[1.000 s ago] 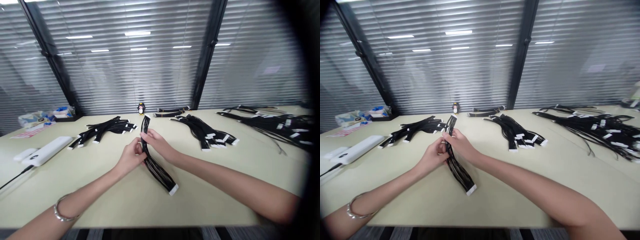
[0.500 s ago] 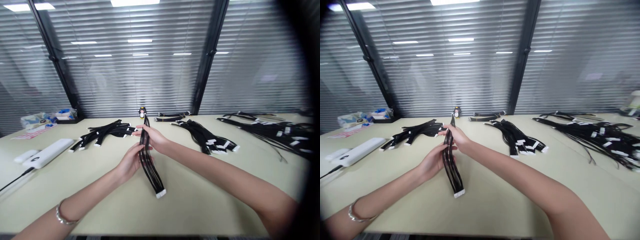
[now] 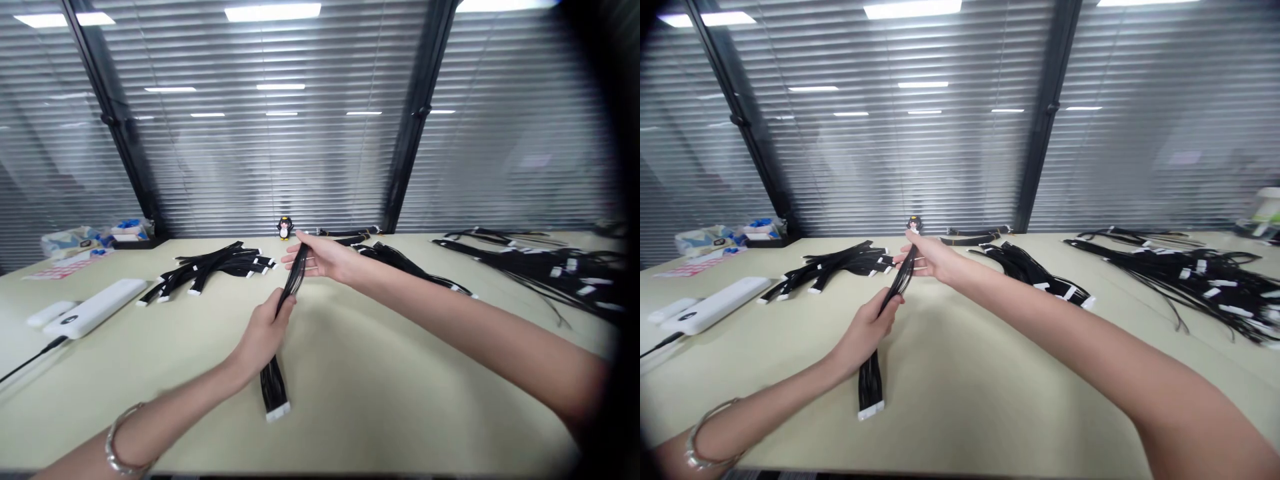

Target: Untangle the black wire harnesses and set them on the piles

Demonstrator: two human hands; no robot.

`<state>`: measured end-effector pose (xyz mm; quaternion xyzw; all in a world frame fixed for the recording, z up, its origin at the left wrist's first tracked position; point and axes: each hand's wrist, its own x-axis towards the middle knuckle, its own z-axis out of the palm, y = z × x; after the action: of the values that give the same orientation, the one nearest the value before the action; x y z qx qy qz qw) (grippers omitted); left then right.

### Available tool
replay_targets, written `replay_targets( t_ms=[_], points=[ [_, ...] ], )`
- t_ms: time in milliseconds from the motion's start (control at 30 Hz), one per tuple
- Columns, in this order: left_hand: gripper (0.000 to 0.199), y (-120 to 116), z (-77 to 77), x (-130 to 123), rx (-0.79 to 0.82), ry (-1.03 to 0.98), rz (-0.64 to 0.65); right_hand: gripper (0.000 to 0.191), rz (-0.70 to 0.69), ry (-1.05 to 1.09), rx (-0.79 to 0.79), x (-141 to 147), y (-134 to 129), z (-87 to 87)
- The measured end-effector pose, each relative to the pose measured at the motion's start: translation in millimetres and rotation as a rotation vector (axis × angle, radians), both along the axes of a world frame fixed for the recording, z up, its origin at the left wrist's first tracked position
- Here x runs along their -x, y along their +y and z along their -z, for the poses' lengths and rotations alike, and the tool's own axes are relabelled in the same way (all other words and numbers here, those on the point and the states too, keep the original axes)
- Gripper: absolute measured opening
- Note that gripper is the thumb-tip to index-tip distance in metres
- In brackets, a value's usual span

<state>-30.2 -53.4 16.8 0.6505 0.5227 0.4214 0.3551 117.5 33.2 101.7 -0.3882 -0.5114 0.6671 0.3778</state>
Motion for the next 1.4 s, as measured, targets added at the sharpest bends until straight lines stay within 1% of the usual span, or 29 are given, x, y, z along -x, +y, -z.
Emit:
replay_targets(
  t_ms=[67,100,133,200,300,400,467,533,567,667,733,800,867,933,1033,1100,1200,1267,1400],
  points=[
    [0.039,-1,-1.6,1,-0.035,0.025,0.011,0.039,0.063,-0.068,0.008,0,-2,-5.2],
    [0.039,0,-1.8,0,-0.028,0.004,0.024,0.038,0.094,-0.084,0.013,1,-3,-7.5],
    [0.040,2,-1.6,0,-0.012,-0.033,0.042,0.036,0.117,-0.073,0.016,1,-4,-9.7],
    [0.042,6,-0.8,0,0.031,-0.144,0.089,0.031,0.133,0.019,0.014,4,-8,-13.4],
    [0.041,10,-0.7,-1,0.155,-0.367,0.208,0.031,0.130,0.191,-0.002,8,-17,-16.8],
    [0.038,9,-2.4,0,0.319,-0.587,0.320,0.033,0.133,0.269,0.007,10,-25,-17.6],
    [0.035,7,-3.3,0,0.388,-0.674,0.359,0.029,0.135,0.334,0.002,11,-28,-18.3],
    [0.033,6,-3.6,1,0.441,-0.719,0.401,0.024,0.100,0.394,-0.028,11,-32,-20.5],
    [0.033,6,-3.6,1,0.472,-0.729,0.436,0.023,0.058,0.414,-0.038,11,-35,-22.4],
    [0.031,6,-3.6,5,0.570,-0.748,0.577,0.025,-0.086,0.480,-0.061,14,-48,-30.2],
    [0.029,5,-3.7,7,0.622,-0.769,0.670,0.028,-0.155,0.531,-0.100,18,-59,-36.0],
    [0.028,3,-4.0,7,0.642,-0.798,0.740,0.029,-0.196,0.546,-0.161,21,-69,-40.9],
    [0.030,1,-4.7,5,0.625,-0.803,0.790,0.030,-0.204,0.515,-0.224,25,-74,-43.3],
    [0.034,-2,-5.8,1,0.564,-0.753,0.784,0.029,-0.182,0.456,-0.289,27,-74,-41.9],
    [0.041,-1,-7.5,-4,0.463,-0.650,0.681,0.028,-0.120,0.341,-0.346,27,-71,-31.5],
    [0.044,2,-8.3,-4,0.411,-0.640,0.606,0.028,-0.057,0.272,-0.361,24,-69,-19.2],
    [0.036,10,-8.1,0,0.312,-0.655,0.498,0.029,0.041,0.196,-0.392,20,-68,4.1],
    [0.033,14,-6.6,3,0.274,-0.628,0.453,0.030,0.055,0.174,-0.335,18,-67,19.3],
    [0.035,19,0.0,4,0.255,-0.549,0.358,0.032,0.095,0.197,-0.092,21,-61,40.3]
  ],
)
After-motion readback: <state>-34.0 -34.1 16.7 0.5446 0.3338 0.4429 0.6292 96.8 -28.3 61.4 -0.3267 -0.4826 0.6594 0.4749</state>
